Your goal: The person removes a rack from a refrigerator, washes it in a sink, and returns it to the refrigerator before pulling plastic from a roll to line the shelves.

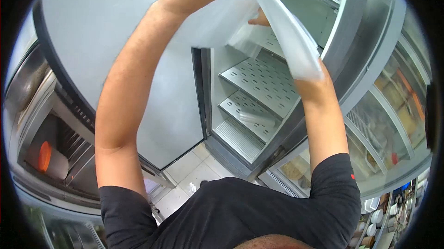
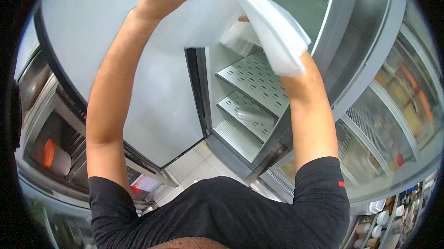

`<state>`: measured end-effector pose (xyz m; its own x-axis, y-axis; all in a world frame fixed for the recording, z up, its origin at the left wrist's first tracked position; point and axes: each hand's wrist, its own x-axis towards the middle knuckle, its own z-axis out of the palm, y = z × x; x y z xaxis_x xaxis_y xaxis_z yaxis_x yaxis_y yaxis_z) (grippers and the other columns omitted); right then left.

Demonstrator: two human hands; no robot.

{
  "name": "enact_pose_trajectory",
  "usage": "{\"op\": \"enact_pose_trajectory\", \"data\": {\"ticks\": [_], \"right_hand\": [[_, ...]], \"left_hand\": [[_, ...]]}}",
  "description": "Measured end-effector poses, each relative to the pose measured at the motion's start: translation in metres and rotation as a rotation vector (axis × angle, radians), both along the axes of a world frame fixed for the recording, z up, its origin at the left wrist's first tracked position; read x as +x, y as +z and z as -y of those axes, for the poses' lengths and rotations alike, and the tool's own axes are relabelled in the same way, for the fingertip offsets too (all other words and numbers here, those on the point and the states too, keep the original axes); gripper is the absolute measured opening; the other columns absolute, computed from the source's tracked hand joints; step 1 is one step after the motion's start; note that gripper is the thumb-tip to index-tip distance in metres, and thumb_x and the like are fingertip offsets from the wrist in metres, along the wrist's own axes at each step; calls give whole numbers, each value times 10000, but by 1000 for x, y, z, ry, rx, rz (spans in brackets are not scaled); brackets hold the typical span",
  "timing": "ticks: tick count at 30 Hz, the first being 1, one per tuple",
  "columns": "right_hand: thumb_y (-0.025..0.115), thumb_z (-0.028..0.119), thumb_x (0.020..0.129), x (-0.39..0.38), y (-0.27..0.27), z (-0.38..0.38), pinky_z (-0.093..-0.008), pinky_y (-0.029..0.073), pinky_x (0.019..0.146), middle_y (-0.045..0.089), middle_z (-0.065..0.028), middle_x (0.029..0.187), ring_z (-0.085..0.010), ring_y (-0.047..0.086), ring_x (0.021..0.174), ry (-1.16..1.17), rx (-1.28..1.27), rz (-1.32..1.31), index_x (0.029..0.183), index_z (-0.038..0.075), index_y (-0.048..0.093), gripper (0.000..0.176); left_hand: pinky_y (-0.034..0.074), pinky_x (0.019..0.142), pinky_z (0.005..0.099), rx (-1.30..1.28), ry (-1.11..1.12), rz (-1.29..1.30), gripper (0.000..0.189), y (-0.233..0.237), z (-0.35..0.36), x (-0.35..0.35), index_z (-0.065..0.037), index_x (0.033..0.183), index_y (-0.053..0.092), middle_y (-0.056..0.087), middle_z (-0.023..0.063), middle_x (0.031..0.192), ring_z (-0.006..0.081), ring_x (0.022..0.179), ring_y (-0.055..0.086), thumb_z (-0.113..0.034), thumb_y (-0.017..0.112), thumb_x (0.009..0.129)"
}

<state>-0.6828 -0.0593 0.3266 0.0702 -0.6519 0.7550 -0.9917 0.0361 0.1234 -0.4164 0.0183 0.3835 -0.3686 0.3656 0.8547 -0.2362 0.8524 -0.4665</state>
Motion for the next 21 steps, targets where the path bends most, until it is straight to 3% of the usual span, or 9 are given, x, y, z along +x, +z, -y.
{"op": "enact_pose_trajectory", "data": {"ticks": [3,7,9,15,18,21], "right_hand": [[755,492,832,-18,16,11,-476,459,1047,600,-216,1335,-382,562,1248,33,-223,-49,1355,60,571,703],[787,476,811,-33,9,19,-480,471,1023,613,-215,1309,-386,575,1224,-46,-272,-60,1338,64,574,702],[787,381,837,-28,4,10,-461,496,985,632,-209,1276,-374,602,1181,-72,-244,-73,1331,59,573,628],[780,358,847,-91,-28,45,-445,494,991,633,-186,1287,-350,608,1179,-391,152,115,1331,64,579,601],[777,346,852,-120,-21,67,-437,494,994,634,-175,1292,-339,611,1178,-441,318,184,1331,67,583,588],[773,335,856,-149,-15,86,-428,493,997,635,-163,1298,-327,614,1177,-441,444,250,1331,69,586,575]], "left_hand": [[565,616,392,-114,2,-41,93,3,35,-22,-140,909,717,702,75,821,291,718,705,-226,688,886],[566,578,370,-153,-120,-175,45,-2,73,-43,-136,879,671,664,59,773,276,688,699,-179,683,872],[572,576,364,-159,-182,-226,39,-10,98,-58,-133,864,641,639,53,757,263,681,698,-125,671,841],[565,627,414,-22,-295,-162,79,-23,159,-90,-98,838,655,685,96,804,306,727,698,-170,679,859],[565,670,438,159,-311,-214,125,-20,184,-105,-92,866,690,701,115,822,326,762,697,-214,678,892],[562,693,442,170,-341,-222,137,-22,206,-120,-98,898,710,695,114,802,333,772,697,-231,677,904]]}}
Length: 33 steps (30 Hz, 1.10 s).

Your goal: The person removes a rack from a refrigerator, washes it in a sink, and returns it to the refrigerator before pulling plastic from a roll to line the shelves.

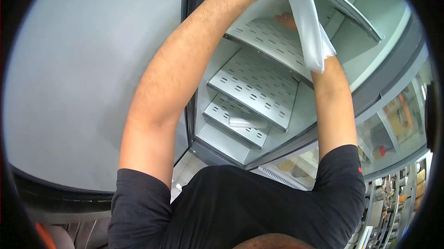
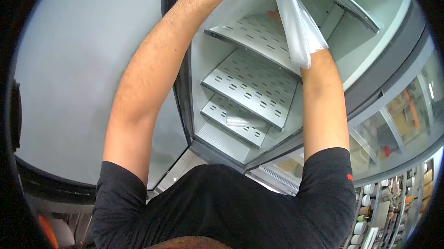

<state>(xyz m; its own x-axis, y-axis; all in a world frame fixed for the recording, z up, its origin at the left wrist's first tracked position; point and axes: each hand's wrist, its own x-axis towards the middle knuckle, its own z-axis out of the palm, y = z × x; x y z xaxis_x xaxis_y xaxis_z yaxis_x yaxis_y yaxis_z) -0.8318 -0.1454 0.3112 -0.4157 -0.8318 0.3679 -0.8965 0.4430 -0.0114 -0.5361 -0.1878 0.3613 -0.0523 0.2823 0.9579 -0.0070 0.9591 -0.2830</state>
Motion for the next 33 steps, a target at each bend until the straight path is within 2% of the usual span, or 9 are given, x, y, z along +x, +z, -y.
{"op": "enact_pose_trajectory", "data": {"ticks": [8,13,20,24,28,31,32,33], "right_hand": [[764,304,869,-80,-10,9,-406,491,1005,637,-133,1312,-295,622,1174,-32,184,336,1331,76,595,542],[758,285,877,-86,-29,4,-393,490,1010,638,-114,1321,-276,627,1173,40,167,494,1330,81,600,521],[750,258,889,-77,-50,5,-374,488,1017,640,-87,1334,-248,634,1171,108,92,626,1330,87,608,494],[746,242,895,-54,-61,-15,-363,487,1021,641,-71,1342,-233,638,1170,193,-66,693,1330,90,613,480],[741,227,902,-6,-71,-69,-352,486,1025,642,-56,1349,-217,642,1168,266,-269,754,1330,93,617,465],[743,219,905,35,-68,-118,-333,494,1055,682,-50,1202,-200,641,1167,141,-297,651,1243,62,638,388],[680,150,925,46,-68,-125,-409,430,1160,593,-154,1337,-287,575,1276,279,-504,868,1366,-19,514,500],[649,119,926,58,-68,-136,-454,405,1173,518,-193,1398,-328,527,1316,412,-704,1112,1407,-51,434,554]], "left_hand": [[557,637,435,-104,-15,-8,121,-1,26,-44,-104,832,664,673,105,760,319,721,691,-212,683,883],[557,602,415,-69,-20,14,86,-25,28,-64,-109,833,647,642,85,724,294,701,691,-181,685,863],[562,668,443,21,-24,81,105,-38,42,-91,-87,838,653,676,109,770,318,758,697,-184,667,874],[564,713,457,103,15,159,135,-41,52,-92,-83,872,711,706,135,810,338,801,701,-202,651,896],[555,741,481,222,99,213,222,-41,59,-101,-69,882,751,715,175,819,371,816,701,-265,652,909],[545,750,500,319,93,223,291,-43,62,-105,-59,881,757,714,197,832,392,830,700,-331,660,914],[544,752,502,335,83,207,298,-42,62,-106,-62,887,761,716,199,839,394,834,700,-340,659,918],[544,754,504,350,81,186,305,-38,64,-106,-65,893,765,717,201,845,396,839,700,-349,658,922]]}}
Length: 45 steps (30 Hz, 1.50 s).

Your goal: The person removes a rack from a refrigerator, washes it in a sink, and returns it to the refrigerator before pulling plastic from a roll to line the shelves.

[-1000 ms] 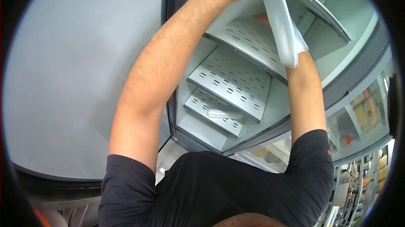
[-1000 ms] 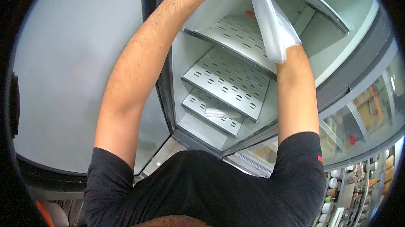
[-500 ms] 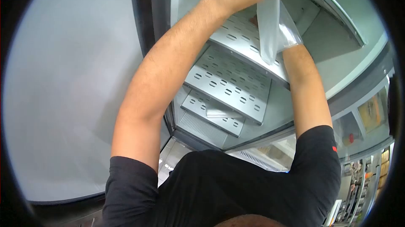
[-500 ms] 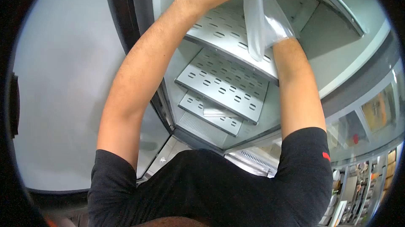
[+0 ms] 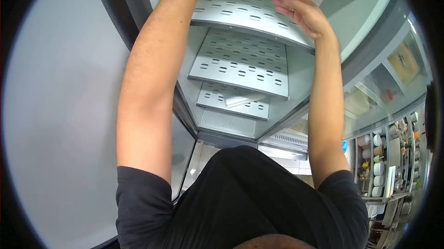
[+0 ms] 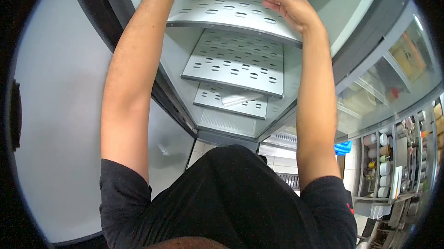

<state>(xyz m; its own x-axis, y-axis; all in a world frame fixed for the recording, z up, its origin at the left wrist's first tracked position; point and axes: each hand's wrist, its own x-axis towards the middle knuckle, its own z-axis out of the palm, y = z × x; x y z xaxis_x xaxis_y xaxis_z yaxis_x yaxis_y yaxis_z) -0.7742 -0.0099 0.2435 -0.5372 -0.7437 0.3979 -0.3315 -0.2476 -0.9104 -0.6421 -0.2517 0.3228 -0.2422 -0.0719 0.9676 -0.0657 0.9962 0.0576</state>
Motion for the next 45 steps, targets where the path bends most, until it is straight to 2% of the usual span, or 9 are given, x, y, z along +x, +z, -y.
{"op": "enact_pose_trajectory", "data": {"ticks": [3,10,14,17,21,28,32,39,45], "right_hand": [[507,106,947,37,-17,-31,-683,314,1165,171,-349,1569,-509,290,1443,232,-571,518,1513,-147,75,756],[456,436,1014,77,-25,-58,-732,296,1146,210,-318,1551,-504,288,1440,-74,-633,630,1504,-104,70,825],[520,484,999,80,-27,-67,-576,439,1081,466,-250,1470,-411,477,1366,-499,-313,154,1491,-57,323,757],[550,487,984,99,-23,-86,-480,484,1022,606,-258,1355,-379,585,1272,-983,571,-726,1408,-11,524,655],[551,516,981,148,38,-71,-447,478,1019,653,-279,1263,-422,620,1203,-975,587,-899,1393,47,580,625],[591,481,918,-85,127,61,-449,527,919,670,-198,1238,-335,667,1054,-723,797,-1189,1315,56,611,582],[591,454,895,-120,128,103,-425,526,838,630,-136,1251,-262,629,982,-659,1036,-829,1356,89,564,588],[573,315,888,-267,108,159,-405,434,558,630,-89,867,-205,555,685,-505,1042,-790,1069,40,679,345],[604,282,881,-253,58,140,-437,465,634,653,-139,908,-257,598,765,-412,1139,-887,1034,23,688,312]], "left_hand": [[543,761,499,9,7,76,327,-2,3,1,-71,941,768,719,199,843,397,839,699,-379,661,923],[528,853,448,-19,-219,356,306,-23,-33,41,-52,964,751,707,171,962,373,971,650,-341,667,911],[512,934,420,-142,-210,471,328,-68,-36,45,-60,1111,721,705,132,1119,317,1074,649,-327,663,931],[526,959,444,-152,-171,511,355,-96,-32,39,-149,1198,688,683,112,1147,321,1120,640,-306,706,880],[524,968,446,-68,-269,525,492,-110,-41,30,-153,1334,611,687,133,1210,325,1097,660,-325,710,883],[510,1017,467,209,-434,711,804,-106,-58,57,-205,1550,365,663,219,1267,400,1167,636,-295,721,835],[485,1047,445,67,-291,616,738,-107,-34,85,-144,1527,413,670,200,1271,385,1220,611,-182,658,832],[530,910,470,100,42,622,151,-117,-3,94,-82,972,732,723,110,1043,327,1014,667,-153,614,911],[531,860,437,166,23,570,168,-123,4,99,-55,1021,728,723,120,1022,337,970,668,-163,628,940]]}}
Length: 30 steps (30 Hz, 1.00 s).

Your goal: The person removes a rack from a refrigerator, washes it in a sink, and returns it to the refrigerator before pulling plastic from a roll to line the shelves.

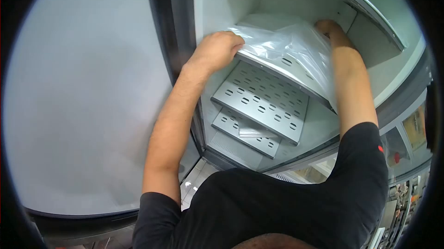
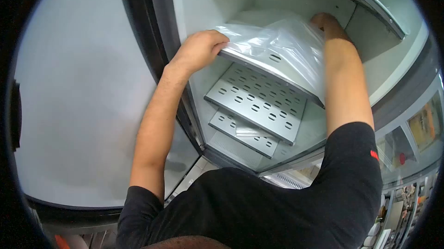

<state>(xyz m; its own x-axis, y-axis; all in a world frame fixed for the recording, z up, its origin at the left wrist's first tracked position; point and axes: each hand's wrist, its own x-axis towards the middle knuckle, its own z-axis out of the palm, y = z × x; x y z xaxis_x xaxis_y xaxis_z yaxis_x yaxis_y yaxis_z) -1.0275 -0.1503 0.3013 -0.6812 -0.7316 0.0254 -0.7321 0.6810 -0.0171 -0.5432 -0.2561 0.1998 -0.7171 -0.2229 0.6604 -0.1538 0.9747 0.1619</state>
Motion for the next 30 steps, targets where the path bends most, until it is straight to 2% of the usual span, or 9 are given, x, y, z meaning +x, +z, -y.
{"op": "enact_pose_trajectory", "data": {"ticks": [7,10,12,13,16,22,26,28,30], "right_hand": [[610,279,894,-30,-73,12,-466,511,757,685,-203,1019,-335,659,918,184,-281,-265,1077,14,679,329],[613,278,899,-26,-97,13,-479,530,809,698,-231,1066,-368,684,983,171,-352,-284,1096,11,675,338],[586,282,944,-20,-106,5,-477,488,963,658,-226,1222,-386,628,1144,133,-353,-249,1250,18,620,405],[572,284,967,-19,-104,-3,-476,467,1040,638,-224,1300,-395,600,1224,110,-358,-241,1327,22,592,446],[549,213,967,-11,-93,-7,-503,493,965,651,-239,1230,-431,619,1146,190,-356,-341,1257,44,598,339],[548,197,975,-14,-65,10,-476,460,1048,629,-175,1315,-390,582,1227,373,-297,-437,1287,85,604,336],[524,285,1005,-21,-92,18,-440,411,1120,557,-172,1445,-360,538,1320,279,-223,-370,1433,102,536,465],[546,384,997,-16,-76,9,-443,386,1146,538,-164,1473,-352,513,1353,236,-94,-308,1466,108,511,545],[564,430,977,10,-62,1,-444,398,1132,527,-169,1479,-353,509,1352,112,-86,-275,1451,103,520,577]], "left_hand": [[533,820,418,82,4,12,173,5,-11,0,-18,1043,715,721,144,1006,350,927,675,-126,628,941],[534,837,447,93,-12,-68,147,3,-11,-2,-53,993,721,716,137,972,356,944,665,-144,623,933],[536,834,447,101,8,-48,144,-1,-9,-2,-47,992,720,717,134,977,354,940,667,-138,622,938],[537,832,447,100,13,-46,142,0,-7,-5,-45,991,720,718,132,980,353,939,668,-135,622,940],[540,825,447,84,15,-43,138,-3,-5,-4,-45,1000,722,720,128,990,354,935,671,-127,629,940],[541,825,452,92,-32,-60,148,-6,3,-4,-55,1035,725,718,135,991,357,934,674,-120,635,936],[541,834,450,64,8,-38,146,-4,1,-4,-45,1026,719,714,150,1004,369,937,673,-118,624,942],[541,851,436,69,34,11,168,1,-1,-4,-29,1057,715,712,165,1037,378,964,672,-115,613,957],[540,853,437,58,53,-71,165,3,-2,-6,-30,1057,712,709,163,1045,380,967,670,-117,610,960]]}}
